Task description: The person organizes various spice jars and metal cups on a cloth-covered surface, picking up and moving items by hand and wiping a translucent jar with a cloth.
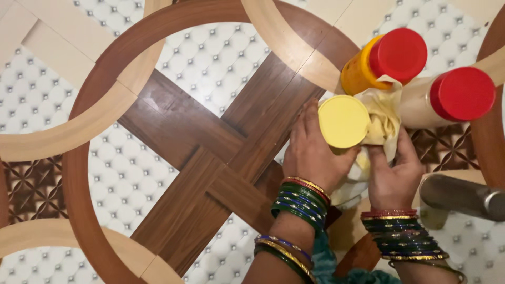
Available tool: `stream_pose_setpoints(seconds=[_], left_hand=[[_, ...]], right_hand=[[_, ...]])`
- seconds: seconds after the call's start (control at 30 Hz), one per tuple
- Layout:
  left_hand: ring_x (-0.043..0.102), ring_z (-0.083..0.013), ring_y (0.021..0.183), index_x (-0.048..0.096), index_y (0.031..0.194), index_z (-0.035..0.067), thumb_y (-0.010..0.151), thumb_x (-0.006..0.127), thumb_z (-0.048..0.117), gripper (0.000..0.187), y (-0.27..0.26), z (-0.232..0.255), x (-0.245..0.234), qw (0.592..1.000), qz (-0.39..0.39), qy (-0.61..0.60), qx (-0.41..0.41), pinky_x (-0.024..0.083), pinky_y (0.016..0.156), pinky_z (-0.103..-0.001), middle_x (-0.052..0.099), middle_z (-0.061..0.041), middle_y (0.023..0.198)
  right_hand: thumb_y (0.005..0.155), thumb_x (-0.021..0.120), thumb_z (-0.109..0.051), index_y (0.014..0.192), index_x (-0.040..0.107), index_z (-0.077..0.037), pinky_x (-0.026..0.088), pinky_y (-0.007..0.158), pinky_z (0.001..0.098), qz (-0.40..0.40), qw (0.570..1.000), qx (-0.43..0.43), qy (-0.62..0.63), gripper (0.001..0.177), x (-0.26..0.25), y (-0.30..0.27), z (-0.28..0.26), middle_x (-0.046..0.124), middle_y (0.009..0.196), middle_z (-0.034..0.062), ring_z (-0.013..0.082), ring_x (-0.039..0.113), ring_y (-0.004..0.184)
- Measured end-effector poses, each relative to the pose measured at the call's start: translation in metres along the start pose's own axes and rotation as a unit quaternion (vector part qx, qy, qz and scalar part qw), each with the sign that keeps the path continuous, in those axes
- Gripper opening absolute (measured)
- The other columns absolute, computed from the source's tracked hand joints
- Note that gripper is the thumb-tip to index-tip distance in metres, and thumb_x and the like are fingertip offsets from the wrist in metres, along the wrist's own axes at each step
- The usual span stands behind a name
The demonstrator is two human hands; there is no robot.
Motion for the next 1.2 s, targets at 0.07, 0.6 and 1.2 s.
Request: stream_pose_setpoints(seconds=[0.07,0.6,1.2], left_hand=[[0.053,-0.0405,0.136,0.043,0.147,0.000,0.068,0.090,0.039,0.100,0.008,-0.003,0.007,1.000,0.009,-0.019,0.013,0.046,0.111,-0.047,0.054,-0.023,0.147],[0.077,-0.0274,0.097,0.067,0.118,0.011,0.051,0.091,0.056,0.083,0.031,0.041,-0.027,0.962,-0.121,-0.056,-0.239,0.061,0.083,-0.039,0.077,-0.011,0.107],[0.077,-0.0177,0.101,0.068,0.124,-0.005,0.061,0.091,0.042,0.082,0.081,0.139,-0.170,0.896,-0.183,-0.367,-0.171,0.062,0.088,-0.029,0.079,-0.015,0.114]], right_hand=[[0.099,0.065,0.000,0.148,0.050,0.002,0.045,0.111,0.0267,-0.007,0.998,-0.002,0.056,0.052,0.002,0.004,0.000,0.061,0.142,0.0063,0.0124,0.057,0.129],[0.110,0.048,-0.025,0.144,0.052,0.006,0.041,0.112,0.0277,-0.027,0.986,0.014,0.162,0.046,-0.010,0.000,-0.026,0.061,0.138,0.0062,0.0127,0.056,0.126],[0.103,0.047,-0.034,0.138,0.058,-0.011,0.053,0.096,0.0363,-0.206,0.889,0.278,0.301,0.044,-0.044,0.092,-0.228,0.068,0.126,0.0048,0.0193,0.066,0.111]])
Point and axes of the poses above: each hand's wrist, its own y-axis towards the middle knuckle, its own x-axis out of the palm, z = x × y, the point moved 1 cm from there along y, towards the middle knuckle
